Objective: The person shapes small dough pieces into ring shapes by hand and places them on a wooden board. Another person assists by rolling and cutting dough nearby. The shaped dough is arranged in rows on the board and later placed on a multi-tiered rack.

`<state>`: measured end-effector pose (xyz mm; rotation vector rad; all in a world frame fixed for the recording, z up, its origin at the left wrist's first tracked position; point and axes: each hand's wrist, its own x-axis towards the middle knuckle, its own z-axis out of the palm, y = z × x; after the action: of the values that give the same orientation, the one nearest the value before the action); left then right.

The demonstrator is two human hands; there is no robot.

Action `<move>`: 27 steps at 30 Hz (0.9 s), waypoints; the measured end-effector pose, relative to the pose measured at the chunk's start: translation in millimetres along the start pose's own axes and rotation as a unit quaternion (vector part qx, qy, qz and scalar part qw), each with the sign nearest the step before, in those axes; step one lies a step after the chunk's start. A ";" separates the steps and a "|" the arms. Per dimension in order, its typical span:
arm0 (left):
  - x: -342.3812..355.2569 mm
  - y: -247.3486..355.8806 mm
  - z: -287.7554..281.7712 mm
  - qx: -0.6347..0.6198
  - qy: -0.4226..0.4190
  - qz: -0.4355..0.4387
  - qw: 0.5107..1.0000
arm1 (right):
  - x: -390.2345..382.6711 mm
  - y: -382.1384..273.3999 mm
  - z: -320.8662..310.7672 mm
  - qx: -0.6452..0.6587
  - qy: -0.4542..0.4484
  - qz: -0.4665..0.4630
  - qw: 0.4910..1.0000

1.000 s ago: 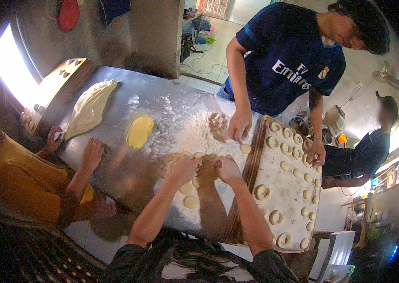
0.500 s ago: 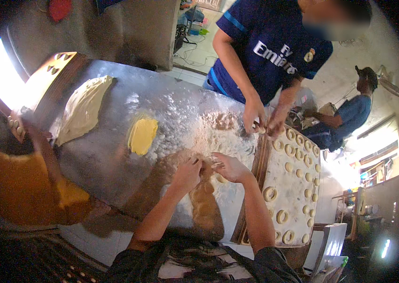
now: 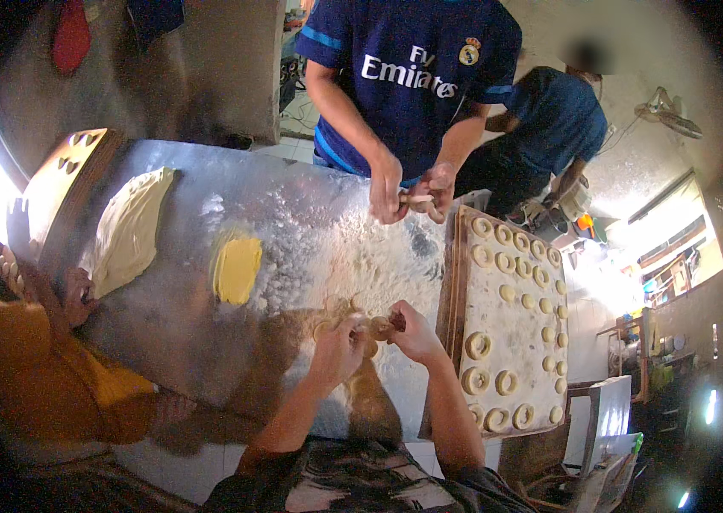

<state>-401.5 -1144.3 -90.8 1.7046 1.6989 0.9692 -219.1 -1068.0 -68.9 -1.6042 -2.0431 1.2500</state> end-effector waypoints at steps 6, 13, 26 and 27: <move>-8.3 33.8 -19.2 -0.204 -0.001 -0.068 0.977 | -33.1 -24.2 -11.3 0.260 -0.021 -0.077 0.962; -2.7 61.6 -36.7 -0.093 0.022 -0.009 0.995 | -24.8 -40.7 23.6 0.016 0.231 -0.134 0.964; -34.6 80.1 38.0 -0.693 0.081 0.058 0.714 | -77.8 -10.1 -6.6 0.552 0.025 -0.074 0.830; -32.6 83.2 38.5 -0.768 0.040 0.051 0.637 | -79.5 -6.5 -7.9 0.496 0.056 -0.059 0.865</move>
<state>-319.0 -1177.3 -51.3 0.4907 0.2400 1.7337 -189.8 -1135.0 -36.1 -0.9781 -1.0378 1.6852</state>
